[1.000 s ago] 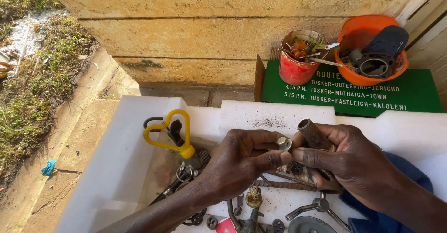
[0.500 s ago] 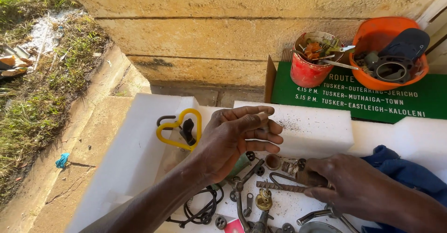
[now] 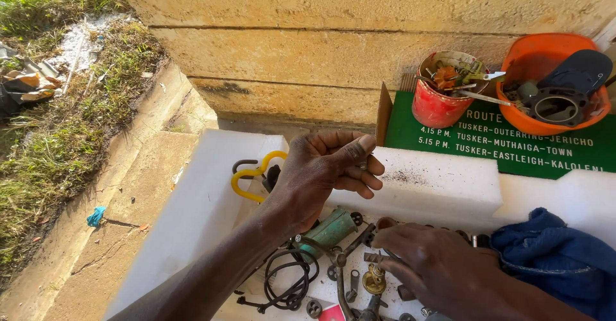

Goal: Sorting and inspecting various small metal fasteners, washers, and mechanical valve components on a foam tray.

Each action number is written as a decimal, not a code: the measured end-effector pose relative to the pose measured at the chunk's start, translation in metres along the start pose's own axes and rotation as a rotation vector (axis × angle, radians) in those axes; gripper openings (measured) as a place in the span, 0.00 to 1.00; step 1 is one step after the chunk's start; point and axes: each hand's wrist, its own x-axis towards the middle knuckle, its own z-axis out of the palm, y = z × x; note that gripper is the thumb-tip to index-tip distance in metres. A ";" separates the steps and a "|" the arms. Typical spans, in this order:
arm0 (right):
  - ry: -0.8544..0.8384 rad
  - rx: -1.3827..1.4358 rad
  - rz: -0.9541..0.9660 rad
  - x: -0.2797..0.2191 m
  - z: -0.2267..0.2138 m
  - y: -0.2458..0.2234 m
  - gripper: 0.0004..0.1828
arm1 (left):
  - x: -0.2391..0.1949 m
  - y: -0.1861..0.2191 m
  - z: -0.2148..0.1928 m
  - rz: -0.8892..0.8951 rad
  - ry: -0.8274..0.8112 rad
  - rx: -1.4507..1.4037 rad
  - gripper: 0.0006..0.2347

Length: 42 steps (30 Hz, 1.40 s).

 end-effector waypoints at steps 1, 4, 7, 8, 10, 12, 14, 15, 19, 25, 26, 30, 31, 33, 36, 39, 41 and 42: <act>-0.054 0.018 -0.026 0.007 0.001 -0.008 0.21 | 0.000 0.000 -0.001 0.010 -0.016 0.016 0.12; -0.063 -0.017 -0.114 0.037 -0.001 -0.035 0.28 | 0.000 0.001 -0.004 0.012 0.008 0.041 0.12; -0.029 -0.200 -0.250 0.077 0.008 -0.039 0.18 | 0.001 0.000 -0.007 -0.001 0.015 0.058 0.11; -0.030 -0.200 -0.254 0.081 0.010 -0.042 0.18 | 0.002 -0.001 -0.008 0.002 0.018 0.058 0.11; -0.116 -0.481 -0.281 0.089 0.015 -0.049 0.29 | 0.002 -0.003 -0.010 0.029 -0.013 0.068 0.11; -0.151 -0.470 -0.230 0.088 0.017 -0.049 0.29 | 0.002 -0.002 -0.010 0.019 -0.005 0.075 0.11; -0.186 -0.458 -0.179 0.088 0.014 -0.047 0.28 | 0.002 -0.001 -0.010 0.006 0.003 0.083 0.11; -0.293 -0.497 -0.118 0.088 0.011 -0.045 0.25 | 0.001 -0.001 -0.010 0.002 0.001 0.101 0.11; -0.514 -0.487 0.092 0.064 -0.027 -0.039 0.23 | 0.000 -0.002 -0.008 0.017 -0.021 0.135 0.11; -0.685 -0.538 0.371 0.002 -0.061 0.012 0.23 | 0.002 -0.001 -0.012 0.010 -0.011 0.123 0.11; -0.686 -0.537 0.369 -0.001 -0.060 0.016 0.23 | 0.004 -0.002 -0.012 0.008 -0.009 0.123 0.11; -0.626 -0.617 0.336 -0.005 -0.057 0.018 0.24 | 0.006 -0.001 -0.009 0.021 -0.019 0.103 0.11; -0.565 -0.601 0.310 -0.002 -0.057 0.015 0.26 | 0.006 0.000 -0.008 0.022 -0.012 0.111 0.11; -0.462 -0.574 0.258 0.018 -0.059 -0.016 0.20 | 0.008 0.000 -0.012 0.030 0.002 0.103 0.11; -0.378 -0.584 0.220 0.048 -0.061 -0.040 0.09 | 0.008 0.004 -0.015 0.040 0.034 0.092 0.11; -0.330 -0.665 0.165 0.064 -0.046 -0.032 0.05 | 0.009 0.004 -0.018 0.042 0.062 0.086 0.11; -0.260 -0.706 0.100 0.069 -0.037 -0.031 0.07 | 0.009 0.005 -0.020 0.045 0.067 0.083 0.10; -0.288 -0.731 0.116 0.071 -0.038 -0.034 0.08 | 0.008 0.007 -0.020 0.043 0.057 0.081 0.10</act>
